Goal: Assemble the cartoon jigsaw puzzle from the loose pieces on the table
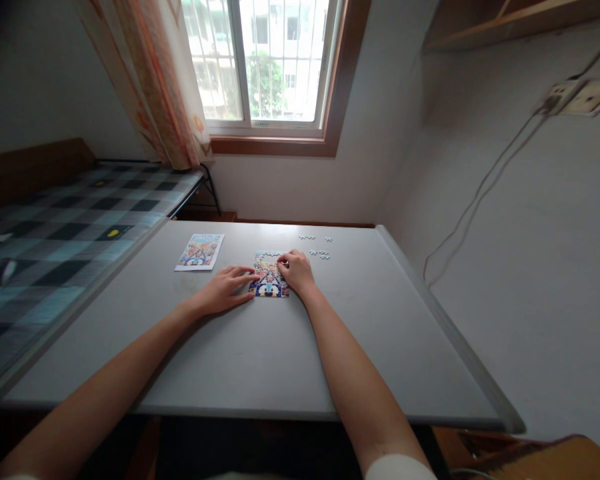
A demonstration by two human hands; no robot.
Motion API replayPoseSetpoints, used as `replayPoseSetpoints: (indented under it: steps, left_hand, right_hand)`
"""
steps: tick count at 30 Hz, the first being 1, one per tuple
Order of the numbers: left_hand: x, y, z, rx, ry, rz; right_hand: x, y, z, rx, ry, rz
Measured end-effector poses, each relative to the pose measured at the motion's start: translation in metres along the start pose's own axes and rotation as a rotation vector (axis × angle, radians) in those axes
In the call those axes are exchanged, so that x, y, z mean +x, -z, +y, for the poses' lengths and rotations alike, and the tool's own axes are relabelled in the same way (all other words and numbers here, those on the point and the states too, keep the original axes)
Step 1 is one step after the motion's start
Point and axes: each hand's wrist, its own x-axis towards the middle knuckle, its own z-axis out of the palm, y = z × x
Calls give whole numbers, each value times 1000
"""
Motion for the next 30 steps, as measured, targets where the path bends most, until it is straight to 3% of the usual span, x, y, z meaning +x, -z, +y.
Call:
replayPoseSetpoints:
  steps: [17, 26, 30]
  left_hand:
    - [0, -1, -1, 0, 4, -12]
    - [0, -1, -2, 8, -4, -9]
    - [0, 0, -1, -1, 2, -9]
  right_hand:
    - [-1, 2, -9, -99, -118, -32]
    - [1, 1, 4, 100, -183, 134]
    - [0, 3, 3, 70, -181, 98]
